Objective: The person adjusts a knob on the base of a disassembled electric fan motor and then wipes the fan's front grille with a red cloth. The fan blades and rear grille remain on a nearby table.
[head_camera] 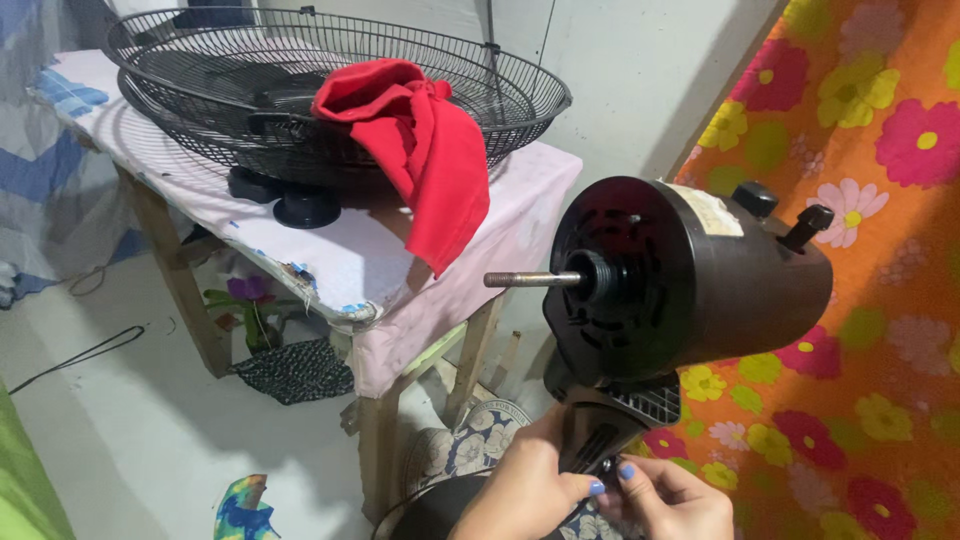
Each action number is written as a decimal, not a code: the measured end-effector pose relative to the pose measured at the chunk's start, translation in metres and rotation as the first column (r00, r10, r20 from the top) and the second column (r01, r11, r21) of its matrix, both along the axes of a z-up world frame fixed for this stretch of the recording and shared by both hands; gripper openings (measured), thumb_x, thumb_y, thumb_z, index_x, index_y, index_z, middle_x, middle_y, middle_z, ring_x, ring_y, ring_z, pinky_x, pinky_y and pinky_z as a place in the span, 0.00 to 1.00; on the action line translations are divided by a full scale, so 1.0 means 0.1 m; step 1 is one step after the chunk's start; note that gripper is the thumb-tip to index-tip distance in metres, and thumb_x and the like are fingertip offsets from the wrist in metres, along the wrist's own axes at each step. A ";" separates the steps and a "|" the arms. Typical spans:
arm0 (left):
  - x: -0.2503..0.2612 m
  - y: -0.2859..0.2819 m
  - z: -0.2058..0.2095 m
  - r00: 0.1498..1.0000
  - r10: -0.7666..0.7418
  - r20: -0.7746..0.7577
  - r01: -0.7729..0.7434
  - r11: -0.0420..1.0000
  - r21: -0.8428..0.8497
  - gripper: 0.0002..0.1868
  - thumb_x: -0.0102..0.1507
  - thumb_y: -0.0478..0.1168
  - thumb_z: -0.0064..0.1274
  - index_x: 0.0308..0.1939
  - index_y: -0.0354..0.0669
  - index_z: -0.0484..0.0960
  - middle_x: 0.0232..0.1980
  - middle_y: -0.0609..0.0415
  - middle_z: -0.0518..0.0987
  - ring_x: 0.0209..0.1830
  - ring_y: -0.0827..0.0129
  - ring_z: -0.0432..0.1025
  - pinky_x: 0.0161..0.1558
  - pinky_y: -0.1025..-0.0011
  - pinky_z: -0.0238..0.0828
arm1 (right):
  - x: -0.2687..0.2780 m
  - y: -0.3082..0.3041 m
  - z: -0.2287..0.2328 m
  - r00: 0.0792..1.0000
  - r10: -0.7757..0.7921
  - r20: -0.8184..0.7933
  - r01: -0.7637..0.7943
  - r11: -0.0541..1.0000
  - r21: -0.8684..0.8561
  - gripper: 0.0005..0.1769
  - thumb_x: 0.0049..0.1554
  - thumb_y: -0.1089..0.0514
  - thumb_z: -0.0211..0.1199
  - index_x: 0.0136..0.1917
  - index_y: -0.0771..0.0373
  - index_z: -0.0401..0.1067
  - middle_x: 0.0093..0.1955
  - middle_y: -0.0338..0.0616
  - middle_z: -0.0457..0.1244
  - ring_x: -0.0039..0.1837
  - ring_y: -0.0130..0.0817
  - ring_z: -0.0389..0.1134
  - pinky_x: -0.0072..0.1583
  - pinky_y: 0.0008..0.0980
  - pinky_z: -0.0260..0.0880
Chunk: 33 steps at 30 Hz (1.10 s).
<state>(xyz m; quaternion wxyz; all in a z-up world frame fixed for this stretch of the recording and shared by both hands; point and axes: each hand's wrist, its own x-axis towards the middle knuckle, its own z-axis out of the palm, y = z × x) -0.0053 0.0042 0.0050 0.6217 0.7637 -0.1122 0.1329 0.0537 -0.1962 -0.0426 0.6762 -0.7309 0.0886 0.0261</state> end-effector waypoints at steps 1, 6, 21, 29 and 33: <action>0.00 0.00 0.00 1.000 0.000 0.010 -0.001 1.000 0.017 0.35 0.50 0.34 0.67 0.63 0.42 0.76 0.55 0.40 0.82 0.58 0.46 0.76 0.58 0.63 0.73 | 0.02 0.00 0.01 1.000 0.024 -0.001 -0.024 1.000 -0.014 0.16 0.60 0.60 0.64 0.47 0.81 0.78 0.35 0.67 0.72 0.36 0.48 0.77 0.42 0.45 0.82; -0.01 0.01 -0.01 0.999 -0.035 0.002 0.035 0.996 -0.083 0.36 0.51 0.33 0.65 0.64 0.42 0.74 0.57 0.43 0.82 0.59 0.49 0.76 0.60 0.64 0.71 | 0.12 -0.10 -0.04 0.989 0.067 -0.132 -0.078 0.994 -0.079 0.27 0.62 0.49 0.62 0.43 0.82 0.79 0.32 0.65 0.70 0.31 0.48 0.73 0.35 0.43 0.75; -0.03 0.00 0.07 0.993 -0.027 -0.114 0.020 0.998 -0.066 0.39 0.50 0.32 0.66 0.67 0.43 0.72 0.59 0.44 0.82 0.62 0.54 0.76 0.62 0.66 0.70 | 0.04 -0.16 -0.14 0.993 0.014 0.115 -0.001 0.993 -0.114 0.18 0.50 0.72 0.70 0.55 0.77 0.78 0.44 0.59 0.75 0.47 0.40 0.78 0.53 0.37 0.79; 0.03 -0.04 0.02 1.000 -0.020 0.014 0.021 0.996 -0.090 0.44 0.48 0.31 0.66 0.69 0.42 0.69 0.60 0.43 0.80 0.64 0.52 0.74 0.62 0.65 0.68 | 0.01 -0.05 -0.13 0.997 0.005 0.078 -0.003 1.000 -0.019 0.16 0.53 0.75 0.64 0.55 0.84 0.73 0.46 0.66 0.73 0.49 0.47 0.77 0.54 0.45 0.77; 0.01 0.01 0.01 1.000 -0.018 -0.008 0.018 0.999 -0.033 0.42 0.50 0.33 0.66 0.69 0.42 0.71 0.58 0.40 0.81 0.60 0.48 0.75 0.59 0.63 0.72 | 0.01 -0.02 -0.10 1.000 -0.005 0.021 0.006 0.999 -0.033 0.15 0.56 0.73 0.64 0.55 0.85 0.72 0.47 0.66 0.73 0.48 0.49 0.77 0.53 0.46 0.80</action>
